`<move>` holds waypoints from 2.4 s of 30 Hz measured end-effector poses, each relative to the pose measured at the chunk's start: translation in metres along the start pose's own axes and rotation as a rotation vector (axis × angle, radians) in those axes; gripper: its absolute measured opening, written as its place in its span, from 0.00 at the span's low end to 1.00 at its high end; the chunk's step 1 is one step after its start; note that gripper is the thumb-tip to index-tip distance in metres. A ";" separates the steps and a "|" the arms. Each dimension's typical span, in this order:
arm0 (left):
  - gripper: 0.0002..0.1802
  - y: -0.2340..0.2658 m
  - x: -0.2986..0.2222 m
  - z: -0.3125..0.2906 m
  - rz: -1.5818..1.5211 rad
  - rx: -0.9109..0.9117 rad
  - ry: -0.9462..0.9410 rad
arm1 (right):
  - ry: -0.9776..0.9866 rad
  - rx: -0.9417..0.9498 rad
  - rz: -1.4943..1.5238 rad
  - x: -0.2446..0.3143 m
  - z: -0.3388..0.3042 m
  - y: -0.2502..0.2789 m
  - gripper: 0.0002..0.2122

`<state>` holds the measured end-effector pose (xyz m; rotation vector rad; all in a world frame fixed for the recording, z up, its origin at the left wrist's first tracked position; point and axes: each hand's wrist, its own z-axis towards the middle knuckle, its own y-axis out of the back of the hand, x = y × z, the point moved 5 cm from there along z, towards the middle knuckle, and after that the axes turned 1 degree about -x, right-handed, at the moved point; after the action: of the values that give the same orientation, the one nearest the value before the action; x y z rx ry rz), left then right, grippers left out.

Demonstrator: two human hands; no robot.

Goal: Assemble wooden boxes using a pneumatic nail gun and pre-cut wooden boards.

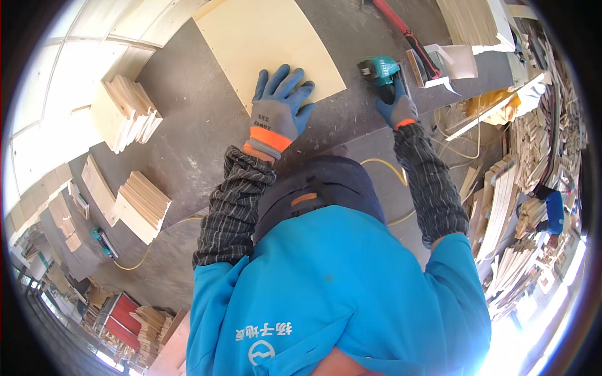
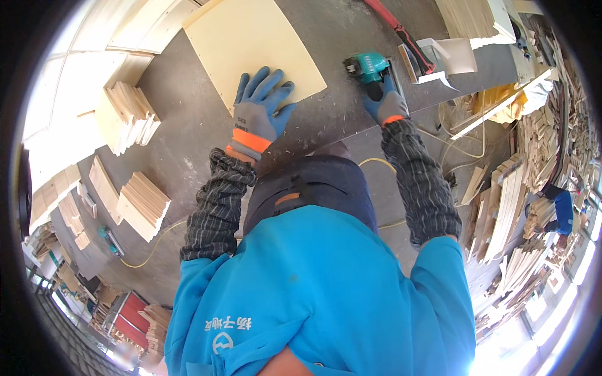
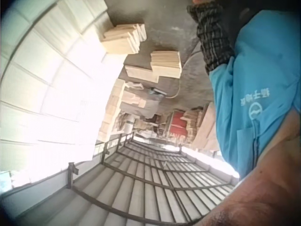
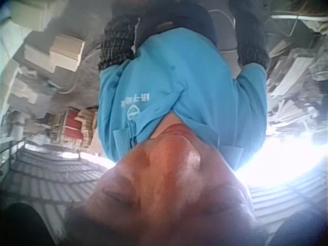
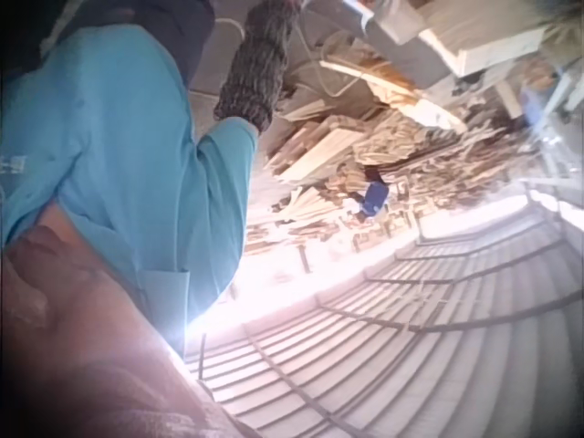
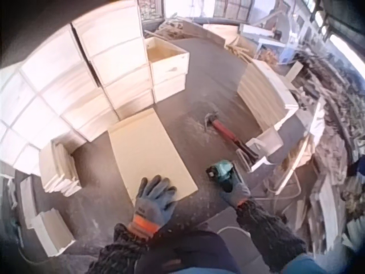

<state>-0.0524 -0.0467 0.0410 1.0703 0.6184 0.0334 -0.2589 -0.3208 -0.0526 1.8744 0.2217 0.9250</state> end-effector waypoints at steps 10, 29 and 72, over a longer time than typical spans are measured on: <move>0.21 0.004 0.004 -0.004 -0.025 -0.023 0.014 | -0.266 0.459 0.738 0.101 -0.107 0.114 0.14; 0.20 0.002 0.005 -0.006 -0.013 -0.036 0.032 | -0.252 0.447 0.558 0.141 -0.109 0.088 0.18; 0.33 0.053 0.034 -0.054 0.049 0.019 0.113 | -0.218 0.490 0.596 0.175 -0.133 0.070 0.18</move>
<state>-0.0362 0.0343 0.0516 1.1076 0.6953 0.1316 -0.2449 -0.1713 0.1224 2.5496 -0.2892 1.1121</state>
